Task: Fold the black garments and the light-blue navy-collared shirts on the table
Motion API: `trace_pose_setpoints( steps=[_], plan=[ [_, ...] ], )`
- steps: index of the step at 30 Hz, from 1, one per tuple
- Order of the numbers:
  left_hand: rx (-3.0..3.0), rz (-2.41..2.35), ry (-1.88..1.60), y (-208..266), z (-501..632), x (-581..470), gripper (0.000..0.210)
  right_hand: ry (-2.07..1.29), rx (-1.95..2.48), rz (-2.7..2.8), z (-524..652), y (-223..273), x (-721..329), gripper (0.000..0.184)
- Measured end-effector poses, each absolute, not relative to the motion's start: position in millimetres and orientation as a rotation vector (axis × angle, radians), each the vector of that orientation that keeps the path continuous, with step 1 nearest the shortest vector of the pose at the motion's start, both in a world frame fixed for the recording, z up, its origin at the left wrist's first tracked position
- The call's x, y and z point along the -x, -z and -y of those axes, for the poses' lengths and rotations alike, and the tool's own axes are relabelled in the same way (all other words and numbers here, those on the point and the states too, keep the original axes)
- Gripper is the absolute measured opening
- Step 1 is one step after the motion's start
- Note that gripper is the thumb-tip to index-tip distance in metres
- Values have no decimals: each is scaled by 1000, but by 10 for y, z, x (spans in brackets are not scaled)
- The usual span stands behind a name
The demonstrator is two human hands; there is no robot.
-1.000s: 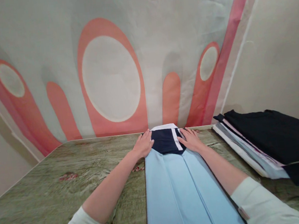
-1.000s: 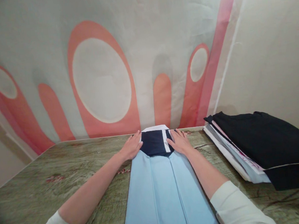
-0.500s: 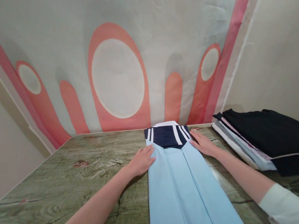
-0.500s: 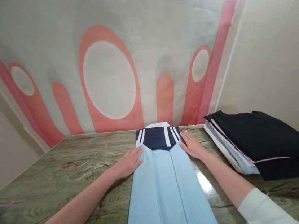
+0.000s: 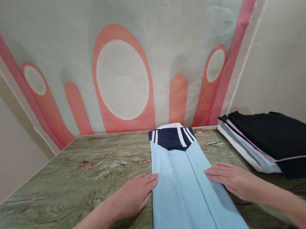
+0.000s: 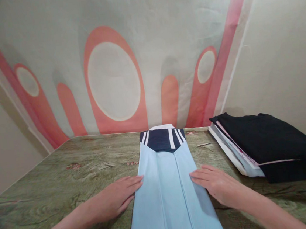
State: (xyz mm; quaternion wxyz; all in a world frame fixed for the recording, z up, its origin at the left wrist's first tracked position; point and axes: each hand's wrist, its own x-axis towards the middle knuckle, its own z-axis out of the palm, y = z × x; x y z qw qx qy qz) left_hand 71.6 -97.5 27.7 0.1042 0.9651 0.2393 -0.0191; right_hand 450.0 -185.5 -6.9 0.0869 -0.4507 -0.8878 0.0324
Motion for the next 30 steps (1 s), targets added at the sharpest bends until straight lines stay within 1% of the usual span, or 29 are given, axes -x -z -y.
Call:
trace_pose_setpoints(
  steps=[2,5,8,12,18,20,23,25,26,30],
  plan=[
    [-2880,-733,111,-313,1052,-716,47,-22,1276,2705,1953,5,-4410,48],
    [-2934,-744,222,-372,1164,-743,57,90,1252,2766,2082,-44,-4328,43],
    [-2956,-631,286,-473,1291,-776,65,153,1157,2826,2184,-53,-4346,44],
    [-2944,-482,299,-552,1417,-804,67,171,1034,2834,2274,-49,-4387,47],
    [-2955,-500,89,-407,1380,-841,46,-63,979,2676,2232,14,-4307,41],
    [-2940,-465,34,-409,1363,-829,47,-180,997,2615,2203,48,-4295,40],
    [-2921,-390,57,-477,1370,-772,61,-299,1061,2560,2195,84,-4309,40],
    [-2932,-371,101,-514,1377,-736,64,-272,1089,2575,2203,94,-4325,38],
    [-2947,-365,110,-518,1373,-728,63,-226,1087,2595,2204,95,-4330,38],
    [-3023,-325,32,-431,1289,-792,41,19,1018,2677,2148,86,-4305,38]
  ],
)
